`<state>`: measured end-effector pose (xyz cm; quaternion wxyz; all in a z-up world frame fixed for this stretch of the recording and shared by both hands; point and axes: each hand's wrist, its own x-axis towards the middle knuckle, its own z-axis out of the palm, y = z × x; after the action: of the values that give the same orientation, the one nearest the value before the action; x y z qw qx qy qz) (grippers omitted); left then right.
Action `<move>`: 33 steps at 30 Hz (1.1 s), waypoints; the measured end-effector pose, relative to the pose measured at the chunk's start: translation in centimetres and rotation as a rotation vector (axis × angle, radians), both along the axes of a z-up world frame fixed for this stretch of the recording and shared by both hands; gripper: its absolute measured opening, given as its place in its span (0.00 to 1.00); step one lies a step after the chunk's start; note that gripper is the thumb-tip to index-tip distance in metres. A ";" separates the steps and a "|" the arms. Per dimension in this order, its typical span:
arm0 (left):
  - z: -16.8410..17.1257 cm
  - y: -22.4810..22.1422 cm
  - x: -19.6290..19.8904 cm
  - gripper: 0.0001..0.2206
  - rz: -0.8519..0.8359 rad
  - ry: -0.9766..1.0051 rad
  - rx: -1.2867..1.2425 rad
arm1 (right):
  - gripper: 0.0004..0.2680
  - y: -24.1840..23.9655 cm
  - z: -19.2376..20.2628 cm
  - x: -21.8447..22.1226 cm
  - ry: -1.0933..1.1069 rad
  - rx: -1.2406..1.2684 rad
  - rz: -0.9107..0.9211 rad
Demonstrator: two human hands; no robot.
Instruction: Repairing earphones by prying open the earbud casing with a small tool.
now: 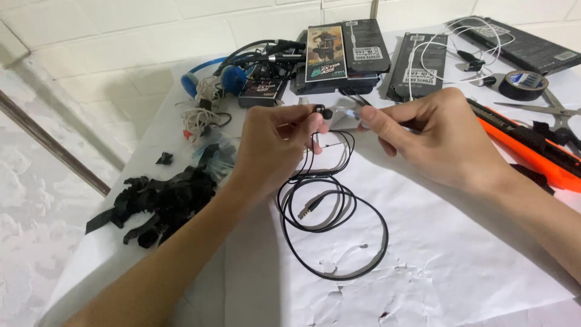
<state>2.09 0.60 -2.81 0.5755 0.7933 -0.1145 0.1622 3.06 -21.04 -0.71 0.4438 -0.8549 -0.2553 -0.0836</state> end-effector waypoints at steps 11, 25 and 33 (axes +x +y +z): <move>0.3 -0.1 -0.3 0.08 0.014 0.023 0.012 | 0.11 0.2 0.0 -0.3 0.041 -0.057 -0.009; 0.0 0.2 -0.2 0.12 -0.015 -0.106 0.172 | 0.24 -0.3 -0.2 0.0 -0.048 -0.070 -0.007; 1.6 -0.6 -1.4 0.10 0.005 0.145 0.032 | 0.22 -0.3 -0.1 -0.3 -0.046 -0.041 0.008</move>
<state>0.68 -0.03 -1.23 0.5691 0.8124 -0.0733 0.1038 2.80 -21.34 -0.82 0.4206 -0.8605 -0.2707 -0.0964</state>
